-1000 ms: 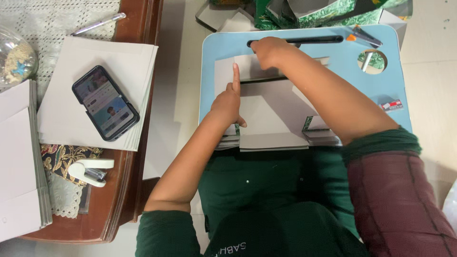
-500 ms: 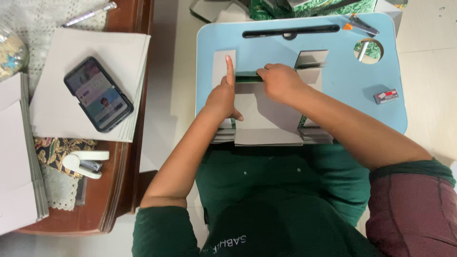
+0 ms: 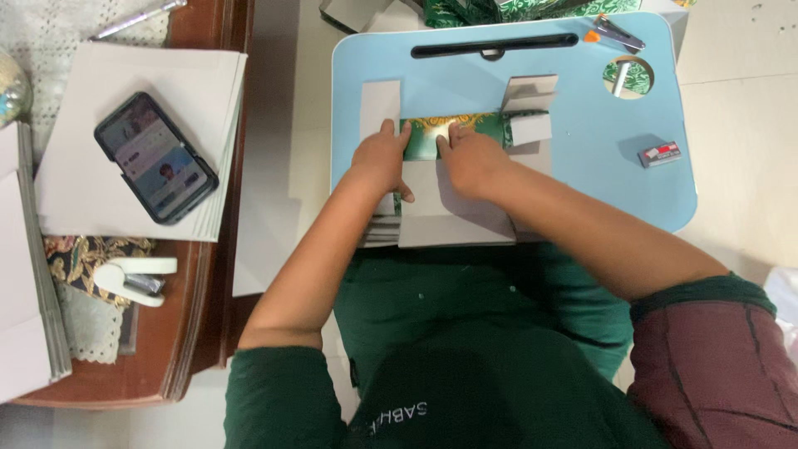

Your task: The person sits on the floor and assembles small paper boxes by folding white cardboard sheets and attaching green patterned paper covers. They use a stapler to secure the edges of the covers and fold the cardboard into box shapes, stacking the finished units on a blue lap desk.

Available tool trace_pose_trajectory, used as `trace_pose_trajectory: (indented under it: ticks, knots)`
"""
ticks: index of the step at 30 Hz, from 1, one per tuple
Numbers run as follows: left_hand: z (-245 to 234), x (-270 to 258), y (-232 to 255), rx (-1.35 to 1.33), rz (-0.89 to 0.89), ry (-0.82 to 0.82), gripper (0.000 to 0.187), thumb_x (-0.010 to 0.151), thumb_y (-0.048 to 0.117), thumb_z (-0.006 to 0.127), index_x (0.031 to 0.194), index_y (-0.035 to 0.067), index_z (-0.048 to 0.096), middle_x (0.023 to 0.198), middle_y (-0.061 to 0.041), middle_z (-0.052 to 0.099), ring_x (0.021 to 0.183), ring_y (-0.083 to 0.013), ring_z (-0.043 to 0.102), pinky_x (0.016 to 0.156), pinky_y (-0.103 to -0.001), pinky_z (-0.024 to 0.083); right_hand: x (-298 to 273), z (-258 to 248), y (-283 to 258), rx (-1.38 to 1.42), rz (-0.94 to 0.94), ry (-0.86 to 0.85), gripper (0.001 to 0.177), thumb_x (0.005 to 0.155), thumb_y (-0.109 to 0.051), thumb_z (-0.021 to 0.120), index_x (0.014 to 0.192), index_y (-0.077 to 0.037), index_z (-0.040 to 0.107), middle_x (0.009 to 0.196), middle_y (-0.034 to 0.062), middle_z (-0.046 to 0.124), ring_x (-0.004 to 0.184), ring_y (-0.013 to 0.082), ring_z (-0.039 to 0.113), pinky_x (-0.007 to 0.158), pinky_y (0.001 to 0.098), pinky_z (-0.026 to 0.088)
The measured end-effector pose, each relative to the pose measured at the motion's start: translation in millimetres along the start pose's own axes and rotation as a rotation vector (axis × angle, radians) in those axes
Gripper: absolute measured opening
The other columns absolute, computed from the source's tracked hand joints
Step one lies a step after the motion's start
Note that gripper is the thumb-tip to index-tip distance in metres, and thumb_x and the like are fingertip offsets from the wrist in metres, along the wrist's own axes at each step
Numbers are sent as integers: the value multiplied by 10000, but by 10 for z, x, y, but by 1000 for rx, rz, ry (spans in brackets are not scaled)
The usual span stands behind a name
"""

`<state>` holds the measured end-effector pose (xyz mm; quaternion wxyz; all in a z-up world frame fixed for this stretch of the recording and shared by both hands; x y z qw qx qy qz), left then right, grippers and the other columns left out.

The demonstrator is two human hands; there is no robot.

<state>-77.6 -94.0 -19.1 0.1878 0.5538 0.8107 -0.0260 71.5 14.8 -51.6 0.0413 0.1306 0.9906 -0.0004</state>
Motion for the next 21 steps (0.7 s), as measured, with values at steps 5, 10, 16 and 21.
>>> trace_pose_trajectory:
  ticks: [5, 10, 16, 21]
  knots:
    - [-71, 20, 45, 81, -34, -97, 1469, 393, 405, 1049, 1605, 146, 261, 1416, -130, 433, 1199, -345, 598, 916, -448, 560, 223, -449, 528, 273, 135, -330, 604, 785, -90, 587, 1373, -210, 652, 1311, 151, 648, 1191, 371, 614, 988, 482, 498]
    - [-72, -31, 13, 112, 19, -19, 1461, 402, 476, 1040, 1603, 144, 278, 1401, -144, 448, 1213, -348, 593, 931, -447, 552, 451, -787, 739, 268, -73, 215, 549, 756, -45, 574, 1288, -61, 709, 1209, 199, 711, 1080, 430, 660, 927, 508, 518]
    - [-66, 30, -3, 93, 8, -79, 1477, 394, 462, 1037, 1613, 167, 257, 1399, -129, 446, 1184, -338, 612, 886, -454, 575, 416, -207, 75, 8, 188, -360, 209, 823, -117, 629, 926, -29, 789, 1005, 188, 756, 959, 365, 725, 821, 464, 588]
    - [-58, 11, 24, 125, -25, -87, 1476, 404, 482, 1035, 1609, 156, 247, 1396, -129, 433, 1155, -340, 625, 856, -465, 585, 801, -261, 388, 34, 24, -327, 290, 778, -129, 661, 1025, -15, 761, 1028, 234, 747, 966, 398, 713, 835, 482, 560]
Point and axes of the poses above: each hand's wrist, its own x-axis towards the middle knuckle, its own z-axis out of the palm, y = z × x, the point moved 2 cm from there along x, towards the middle knuckle
